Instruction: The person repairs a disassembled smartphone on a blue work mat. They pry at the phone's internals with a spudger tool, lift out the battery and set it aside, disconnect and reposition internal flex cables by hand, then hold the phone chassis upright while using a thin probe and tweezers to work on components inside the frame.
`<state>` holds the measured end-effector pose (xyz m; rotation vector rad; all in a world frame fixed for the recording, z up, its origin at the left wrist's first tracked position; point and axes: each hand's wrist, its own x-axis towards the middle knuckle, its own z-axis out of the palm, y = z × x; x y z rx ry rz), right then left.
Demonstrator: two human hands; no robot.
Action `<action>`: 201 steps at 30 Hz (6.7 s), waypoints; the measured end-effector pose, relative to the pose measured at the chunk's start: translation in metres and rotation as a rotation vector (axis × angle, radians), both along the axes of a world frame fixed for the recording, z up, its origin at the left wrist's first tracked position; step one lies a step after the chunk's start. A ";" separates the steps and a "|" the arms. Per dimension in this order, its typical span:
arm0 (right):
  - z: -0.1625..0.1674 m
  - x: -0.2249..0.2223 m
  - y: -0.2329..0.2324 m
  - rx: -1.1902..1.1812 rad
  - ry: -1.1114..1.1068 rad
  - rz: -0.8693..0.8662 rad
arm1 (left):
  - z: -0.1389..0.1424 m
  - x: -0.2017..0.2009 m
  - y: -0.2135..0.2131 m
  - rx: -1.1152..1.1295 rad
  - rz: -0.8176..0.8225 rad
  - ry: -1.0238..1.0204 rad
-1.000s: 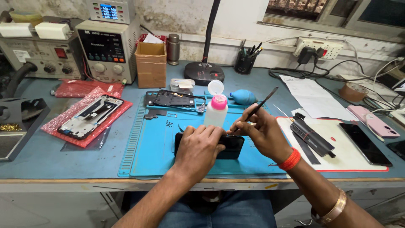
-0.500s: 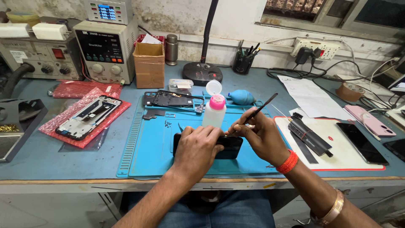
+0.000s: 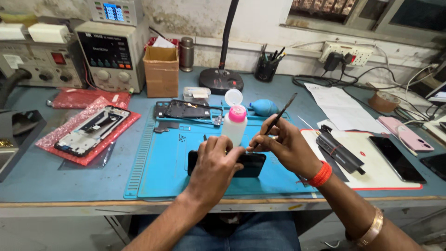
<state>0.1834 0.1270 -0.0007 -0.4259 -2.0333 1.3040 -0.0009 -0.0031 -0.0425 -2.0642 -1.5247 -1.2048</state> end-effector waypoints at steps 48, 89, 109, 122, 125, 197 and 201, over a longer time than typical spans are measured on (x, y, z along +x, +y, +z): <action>-0.003 0.007 -0.025 0.206 -0.053 -0.090 | -0.011 0.010 -0.013 0.107 0.029 -0.013; -0.088 0.077 -0.102 0.967 0.115 -0.183 | 0.022 -0.027 -0.037 -0.716 -0.272 -0.063; -0.087 0.076 -0.107 0.834 0.035 -0.220 | 0.025 -0.025 -0.035 -0.738 -0.244 -0.109; -0.081 0.066 -0.101 0.567 0.117 -0.319 | 0.031 -0.026 -0.039 -0.727 -0.228 -0.106; -0.067 0.075 -0.095 0.620 0.031 -0.325 | 0.032 -0.026 -0.038 -0.671 -0.263 -0.095; 0.019 -0.001 -0.087 0.001 -0.195 -0.217 | 0.025 -0.026 -0.037 -0.658 -0.233 -0.181; 0.017 -0.003 -0.086 -0.012 -0.206 -0.209 | 0.024 -0.027 -0.035 -0.635 -0.240 -0.179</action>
